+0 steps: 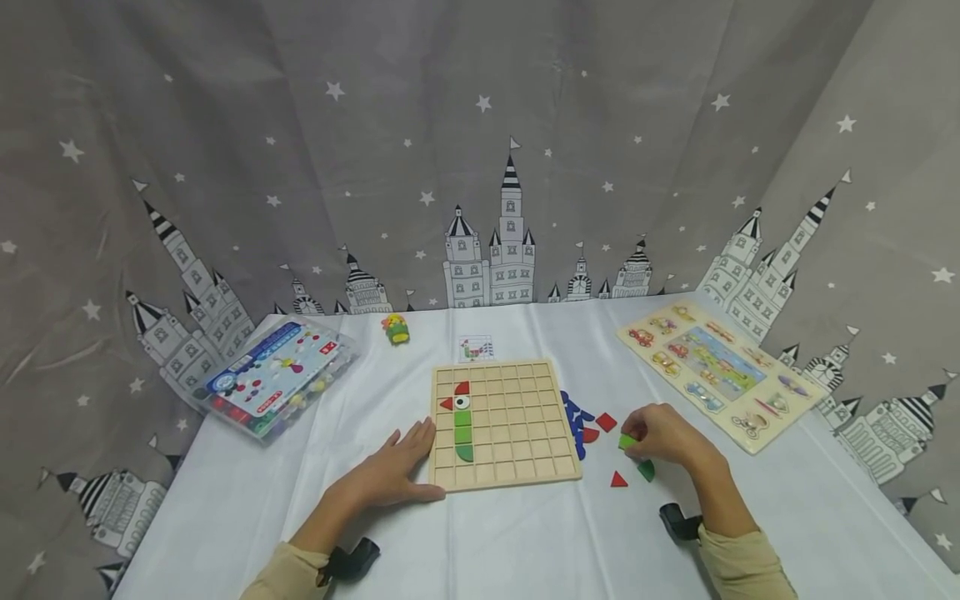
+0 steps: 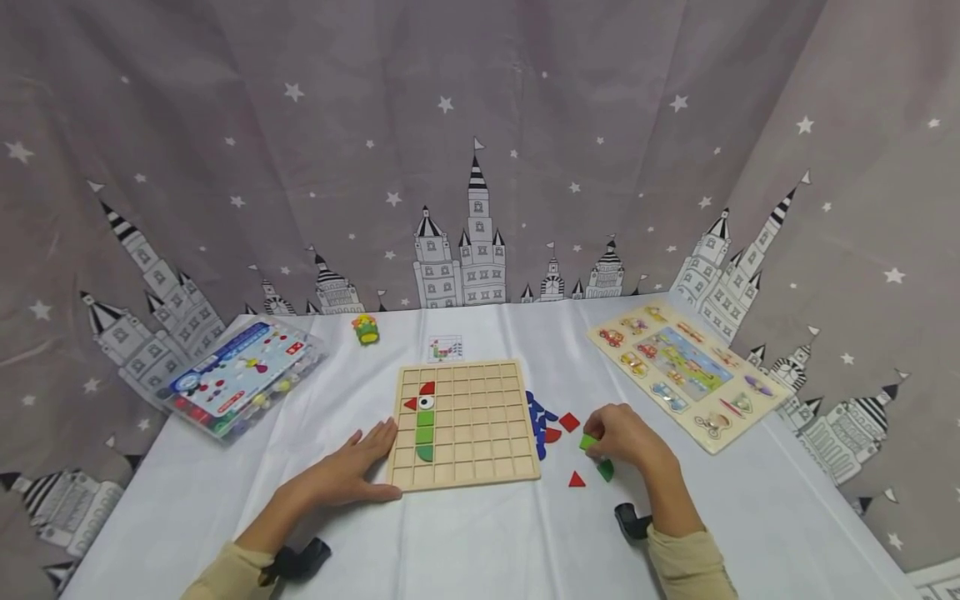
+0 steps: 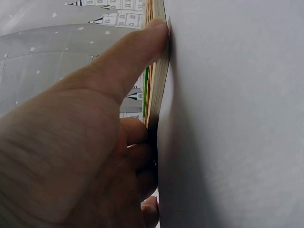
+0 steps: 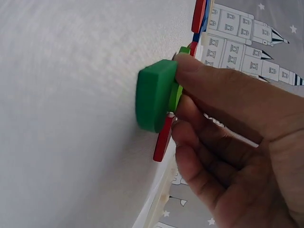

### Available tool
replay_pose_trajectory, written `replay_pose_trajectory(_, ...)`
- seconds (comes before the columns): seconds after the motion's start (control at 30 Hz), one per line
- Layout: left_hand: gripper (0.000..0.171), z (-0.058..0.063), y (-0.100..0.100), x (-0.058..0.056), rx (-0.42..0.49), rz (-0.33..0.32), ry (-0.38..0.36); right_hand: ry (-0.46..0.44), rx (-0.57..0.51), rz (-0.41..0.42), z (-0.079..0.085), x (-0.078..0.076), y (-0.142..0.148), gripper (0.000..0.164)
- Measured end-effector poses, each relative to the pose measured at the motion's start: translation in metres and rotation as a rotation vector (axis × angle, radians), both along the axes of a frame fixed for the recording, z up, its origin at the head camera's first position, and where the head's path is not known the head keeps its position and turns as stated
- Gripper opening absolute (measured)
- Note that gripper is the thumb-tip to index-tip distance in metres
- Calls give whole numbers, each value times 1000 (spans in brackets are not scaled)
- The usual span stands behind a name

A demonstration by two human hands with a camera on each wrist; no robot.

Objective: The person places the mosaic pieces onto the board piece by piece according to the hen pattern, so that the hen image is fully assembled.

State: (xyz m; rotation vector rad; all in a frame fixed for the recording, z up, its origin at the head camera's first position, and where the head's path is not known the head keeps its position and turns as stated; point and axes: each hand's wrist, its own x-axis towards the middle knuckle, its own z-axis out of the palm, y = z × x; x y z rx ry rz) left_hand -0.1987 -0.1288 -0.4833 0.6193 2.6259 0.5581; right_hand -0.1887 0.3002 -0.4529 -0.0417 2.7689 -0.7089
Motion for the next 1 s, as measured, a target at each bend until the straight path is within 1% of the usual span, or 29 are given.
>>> replay_pose_trajectory(0.13, 112, 0, 0, 0, -4, 9, -6, 8, -10, 20, -1, -1, 2, 31)
replay_pose_trajectory(0.33, 112, 0, 0, 1, 1, 10, -15, -24, -10, -6, -1, 1, 7, 32)
replay_pose_trajectory(0.63, 112, 0, 1, 0, -2, 1, 8, -19, -18, 7, -1, 2, 7, 26)
replay_pose_trajectory(0.7, 112, 0, 1, 1, 4, 1, 9, -20, -21, -4, -2, 1, 7, 25)
replay_pose_trajectory(0.87, 112, 0, 1, 1, 5, -1, 8, -25, -24, -19, -2, 0, 6, 25)
replay_pose_trajectory(1.0, 111, 1, 0, 1, 9, -7, 13, -22, -22, -13, -1, -1, 5, 27)
